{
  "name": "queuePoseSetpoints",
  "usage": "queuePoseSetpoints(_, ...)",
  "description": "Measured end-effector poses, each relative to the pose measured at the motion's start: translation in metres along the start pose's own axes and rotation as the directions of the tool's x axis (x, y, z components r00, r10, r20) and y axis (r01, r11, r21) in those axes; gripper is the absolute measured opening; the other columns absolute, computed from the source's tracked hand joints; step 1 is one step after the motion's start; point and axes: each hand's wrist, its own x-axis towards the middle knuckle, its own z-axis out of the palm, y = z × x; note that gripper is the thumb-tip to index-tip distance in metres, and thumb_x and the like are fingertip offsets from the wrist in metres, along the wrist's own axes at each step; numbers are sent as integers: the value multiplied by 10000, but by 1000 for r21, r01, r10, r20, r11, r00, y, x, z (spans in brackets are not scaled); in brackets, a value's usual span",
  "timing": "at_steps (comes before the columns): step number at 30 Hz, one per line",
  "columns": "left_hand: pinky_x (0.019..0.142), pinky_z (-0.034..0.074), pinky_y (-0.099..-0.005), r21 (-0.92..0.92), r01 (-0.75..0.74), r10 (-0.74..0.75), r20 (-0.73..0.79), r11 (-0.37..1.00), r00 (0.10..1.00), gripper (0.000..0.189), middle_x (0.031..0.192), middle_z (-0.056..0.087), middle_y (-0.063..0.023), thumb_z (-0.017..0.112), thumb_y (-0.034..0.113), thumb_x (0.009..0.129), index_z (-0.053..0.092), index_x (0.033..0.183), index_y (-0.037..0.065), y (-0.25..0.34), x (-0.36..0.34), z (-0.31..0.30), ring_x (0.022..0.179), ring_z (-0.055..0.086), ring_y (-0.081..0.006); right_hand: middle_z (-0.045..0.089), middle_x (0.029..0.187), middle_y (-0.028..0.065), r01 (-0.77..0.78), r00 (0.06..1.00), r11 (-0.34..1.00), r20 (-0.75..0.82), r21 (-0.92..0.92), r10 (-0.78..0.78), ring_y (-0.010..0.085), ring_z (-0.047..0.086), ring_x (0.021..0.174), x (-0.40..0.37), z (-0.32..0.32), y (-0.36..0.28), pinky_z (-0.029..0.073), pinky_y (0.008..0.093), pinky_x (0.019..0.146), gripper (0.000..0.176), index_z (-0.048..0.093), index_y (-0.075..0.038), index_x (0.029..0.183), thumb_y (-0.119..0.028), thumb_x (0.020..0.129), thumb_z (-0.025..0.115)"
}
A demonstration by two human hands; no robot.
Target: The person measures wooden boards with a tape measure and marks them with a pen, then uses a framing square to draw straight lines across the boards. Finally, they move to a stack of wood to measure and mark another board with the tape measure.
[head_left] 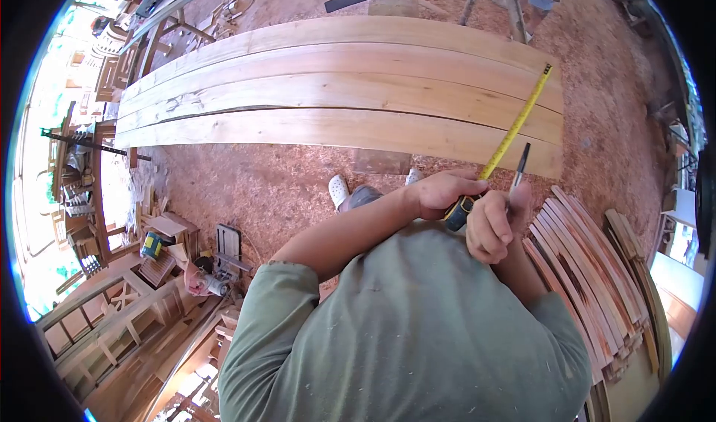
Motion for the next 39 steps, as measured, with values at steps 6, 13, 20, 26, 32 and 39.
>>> queuePoseSetpoints(6, 797, 538, -340, -99, 12, -24, -118, 995, 993, 262, 1010, 651, -119, 509, 207, 994, 582, 1106, -17, 2, -10, 2, 900, 651, -192, 571, 617, 191, -6, 1000, 1000, -14, -7, 6, 220, 517, 412, 1, -3, 1, 446, 321, 386, 773, 573, 34, 753, -644, 975, 272)
queuePoseSetpoints(13, 785, 541, -347, -153, -31, 17, -92, 988, 996, 252, 990, 660, -119, 499, 194, 991, 588, 1089, -21, 1, -13, -6, 870, 662, -213, 557, 607, 185, -10, 999, 1000, -45, -15, 9, 203, 505, 401, 2, -7, 1, 432, 304, 374, 773, 564, 35, 740, -644, 975, 277)
queuePoseSetpoints(20, 829, 535, -357, -150, -7, -16, -152, 989, 988, 277, 1008, 655, -158, 467, 201, 994, 586, 1076, -35, 3, -19, -7, 919, 657, -238, 579, 643, 222, -52, 993, 995, -106, -84, 43, 159, 484, 353, 0, -13, 4, 404, 255, 315, 782, 565, 37, 739, -642, 976, 258)
queuePoseSetpoints(26, 839, 540, -361, -146, -31, 13, -124, 989, 992, 303, 1036, 652, -169, 437, 203, 1004, 581, 1102, -44, -2, -18, -24, 938, 657, -248, 595, 696, 243, -35, 991, 998, -133, -57, 27, 130, 457, 350, -9, -25, 5, 421, 245, 330, 787, 572, 47, 766, -645, 974, 261)
queuePoseSetpoints(32, 837, 540, -362, -175, -19, -7, -151, 984, 989, 314, 1040, 650, -174, 434, 203, 1002, 580, 1099, -56, 3, -20, -15, 935, 658, -254, 592, 692, 246, -34, 991, 999, -132, -25, 30, 113, 420, 342, -7, -26, 5, 419, 241, 329, 784, 571, 54, 776, -640, 976, 265)
queuePoseSetpoints(39, 792, 524, -346, -193, -45, 9, -180, 980, 984, 264, 962, 665, -131, 487, 193, 979, 607, 1043, -33, 3, -19, -14, 866, 656, -210, 587, 691, 244, -14, 995, 1000, -100, 7, 15, 119, 434, 358, -7, -30, 1, 446, 270, 361, 771, 570, 54, 787, -623, 986, 260)
